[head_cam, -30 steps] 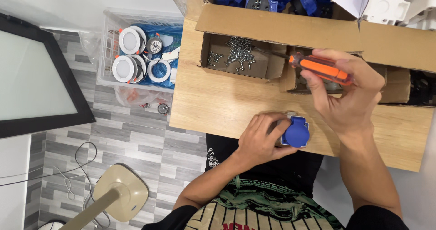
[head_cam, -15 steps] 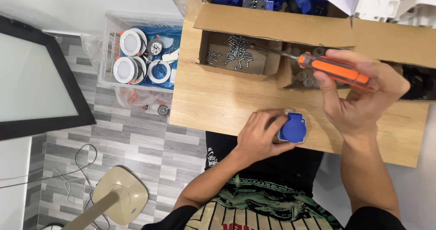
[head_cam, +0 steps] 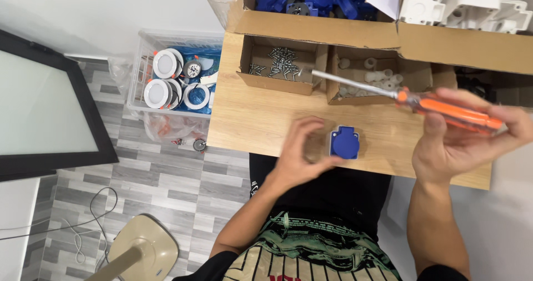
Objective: The person uses a screwdriver to tighten screws on a blue electrical component held in their hands. They then pick up a black component and attach it to the blue one, continuing to secure the assembly with the screwdriver.
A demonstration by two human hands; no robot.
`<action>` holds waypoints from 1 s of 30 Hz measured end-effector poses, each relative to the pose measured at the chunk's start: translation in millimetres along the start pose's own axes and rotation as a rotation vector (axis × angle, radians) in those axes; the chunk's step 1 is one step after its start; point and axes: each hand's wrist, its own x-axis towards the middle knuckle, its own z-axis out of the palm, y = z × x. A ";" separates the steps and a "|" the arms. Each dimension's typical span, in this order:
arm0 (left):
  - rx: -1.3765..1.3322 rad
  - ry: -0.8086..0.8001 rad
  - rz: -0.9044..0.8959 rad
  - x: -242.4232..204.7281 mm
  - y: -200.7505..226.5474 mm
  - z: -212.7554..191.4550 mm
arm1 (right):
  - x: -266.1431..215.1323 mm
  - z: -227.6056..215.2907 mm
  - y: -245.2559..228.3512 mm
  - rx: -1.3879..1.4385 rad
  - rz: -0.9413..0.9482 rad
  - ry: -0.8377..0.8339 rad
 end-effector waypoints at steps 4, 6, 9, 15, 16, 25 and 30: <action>-0.143 0.196 -0.040 -0.7 12.3 -26.2 | -42.6 -28.1 5.7 0.016 0.075 0.129; -0.192 0.297 -0.042 -4.7 16.9 -36.4 | -65.9 -42.7 5.7 0.063 0.190 0.199; -0.121 0.339 -0.042 -12.0 22.6 -38.9 | -86.3 -56.3 0.9 0.030 0.227 0.189; 0.027 0.279 0.044 -21.0 29.7 -31.8 | -91.8 -58.2 -19.5 0.012 0.225 0.120; 0.028 0.279 0.045 -21.6 30.6 -31.1 | -91.4 -57.6 -22.0 0.012 0.224 0.122; 0.063 0.284 0.056 -25.8 30.9 -28.3 | -94.5 -62.7 -29.3 0.121 0.243 0.066; 0.064 0.283 0.039 -28.1 29.8 -29.6 | -109.7 -74.8 -17.2 0.046 0.282 0.145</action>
